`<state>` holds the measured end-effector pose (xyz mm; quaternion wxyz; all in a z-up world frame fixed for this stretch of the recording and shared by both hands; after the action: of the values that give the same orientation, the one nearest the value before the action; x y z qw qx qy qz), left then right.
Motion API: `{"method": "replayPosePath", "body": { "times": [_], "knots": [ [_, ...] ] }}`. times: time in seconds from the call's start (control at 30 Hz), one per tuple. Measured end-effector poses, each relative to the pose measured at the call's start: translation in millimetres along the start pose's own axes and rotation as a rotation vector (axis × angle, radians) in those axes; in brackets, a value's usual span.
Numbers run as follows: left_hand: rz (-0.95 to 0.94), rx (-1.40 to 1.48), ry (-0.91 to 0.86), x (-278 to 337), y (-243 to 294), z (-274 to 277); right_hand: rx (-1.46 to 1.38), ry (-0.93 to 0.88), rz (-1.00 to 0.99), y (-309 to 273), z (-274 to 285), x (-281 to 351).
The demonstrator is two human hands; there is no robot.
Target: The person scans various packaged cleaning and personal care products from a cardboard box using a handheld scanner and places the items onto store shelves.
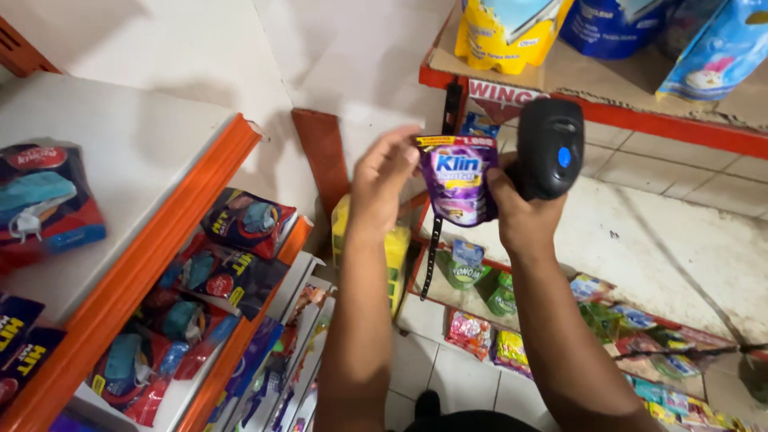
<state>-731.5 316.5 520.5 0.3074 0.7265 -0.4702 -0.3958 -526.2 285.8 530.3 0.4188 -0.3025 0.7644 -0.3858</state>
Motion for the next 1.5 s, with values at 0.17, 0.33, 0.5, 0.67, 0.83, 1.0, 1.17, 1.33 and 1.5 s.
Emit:
{"method": "replayPosePath", "body": {
  "times": [0.17,0.33,0.5,0.67,0.83,1.0,1.17,1.33,1.5],
  "knots": [
    [0.082,0.099,0.092,-1.3,-33.0,-0.1,-0.037,0.05,0.02,10.5,3.1,3.4],
    [0.038,0.091,0.065,-18.3,-32.0,-15.9,0.046,0.097,0.055,10.4,-2.8,5.3],
    [-0.001,0.037,0.111,-37.4,-30.1,-40.3,0.1,0.157,-0.029,2.2,-10.3,9.6],
    [-0.017,-0.087,0.206,-52.0,-26.9,-49.4,0.108,0.117,0.04,-6.2,-16.5,6.3],
    [-0.023,-0.118,0.202,-54.5,-19.4,-48.4,0.117,0.133,0.118,-5.6,-18.9,-1.0],
    [-0.016,-0.195,0.22,-55.0,-17.5,-48.3,0.128,0.198,0.127,3.7,-22.1,-7.0],
    [-0.035,-0.211,0.182,-61.7,-16.3,-53.5,0.127,0.173,0.287,7.9,-28.7,-16.1],
    [0.027,-0.136,0.2,-61.7,-17.8,-45.9,0.161,0.151,0.335,14.7,-28.6,-19.4],
    [0.021,-0.151,0.152,-64.5,-15.2,-48.9,0.159,0.213,0.29,17.7,-27.8,-25.5]
  ]
}}
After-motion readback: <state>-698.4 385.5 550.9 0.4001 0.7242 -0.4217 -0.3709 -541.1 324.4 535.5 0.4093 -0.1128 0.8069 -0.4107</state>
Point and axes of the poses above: each hand's wrist, its own x-axis away from the middle knuckle, its own z-axis out of the back of the hand, y = z × x, the point moved 3 cm from there along -x, towards the middle knuckle, and after that the axes turned 13 degrees about y, right-handed, at the moved point
